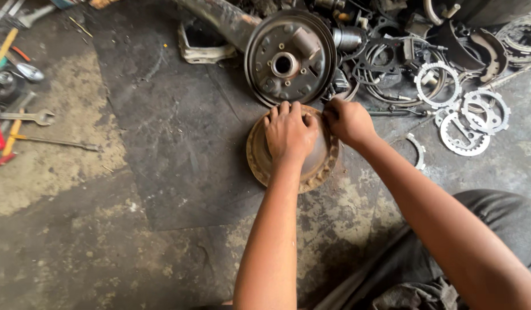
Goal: The person scrubs the surface of a brake drum with a wire brush while holding it with the other hand. They then wipe the drum with a cloth to remove debris.
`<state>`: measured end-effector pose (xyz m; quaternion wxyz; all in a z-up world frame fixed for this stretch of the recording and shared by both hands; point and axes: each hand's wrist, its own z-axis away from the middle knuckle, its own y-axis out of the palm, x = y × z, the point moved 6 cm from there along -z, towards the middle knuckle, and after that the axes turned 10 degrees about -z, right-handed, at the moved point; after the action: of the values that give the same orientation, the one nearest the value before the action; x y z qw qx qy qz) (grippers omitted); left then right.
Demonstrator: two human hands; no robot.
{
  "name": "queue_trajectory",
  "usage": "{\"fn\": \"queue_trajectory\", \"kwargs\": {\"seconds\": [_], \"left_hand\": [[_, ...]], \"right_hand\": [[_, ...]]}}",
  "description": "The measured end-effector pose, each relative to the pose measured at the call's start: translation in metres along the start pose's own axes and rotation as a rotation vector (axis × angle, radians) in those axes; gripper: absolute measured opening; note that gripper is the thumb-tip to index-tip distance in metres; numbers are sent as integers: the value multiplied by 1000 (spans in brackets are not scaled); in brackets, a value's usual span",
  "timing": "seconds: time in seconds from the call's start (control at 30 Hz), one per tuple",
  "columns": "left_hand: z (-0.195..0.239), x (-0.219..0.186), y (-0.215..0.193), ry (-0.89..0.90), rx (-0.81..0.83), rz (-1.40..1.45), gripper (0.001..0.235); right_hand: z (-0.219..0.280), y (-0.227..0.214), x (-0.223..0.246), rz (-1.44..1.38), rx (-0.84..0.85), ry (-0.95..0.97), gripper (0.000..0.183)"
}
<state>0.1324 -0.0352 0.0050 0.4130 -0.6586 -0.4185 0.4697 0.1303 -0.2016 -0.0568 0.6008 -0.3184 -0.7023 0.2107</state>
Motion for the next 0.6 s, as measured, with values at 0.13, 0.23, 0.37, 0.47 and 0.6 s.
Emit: {"fn": "queue_trajectory", "kwargs": {"seconds": [0.13, 0.23, 0.37, 0.47, 0.6], "left_hand": [[-3, 6, 8, -5, -68, -19, 48], [-6, 8, 16, -12, -56, -25, 64], [-6, 8, 12, 0, -42, -49, 66], [-5, 7, 14, -47, 69, -39, 62], [-6, 7, 6, -40, 33, -14, 59]], "right_hand": [[31, 4, 13, 54, -56, 29, 15], [53, 0, 19, -97, -187, 23, 12], [89, -1, 20, -120, -180, 140, 11], [113, 2, 10, -233, -42, 229, 13], [97, -2, -27, -575, -24, 356, 18]]}}
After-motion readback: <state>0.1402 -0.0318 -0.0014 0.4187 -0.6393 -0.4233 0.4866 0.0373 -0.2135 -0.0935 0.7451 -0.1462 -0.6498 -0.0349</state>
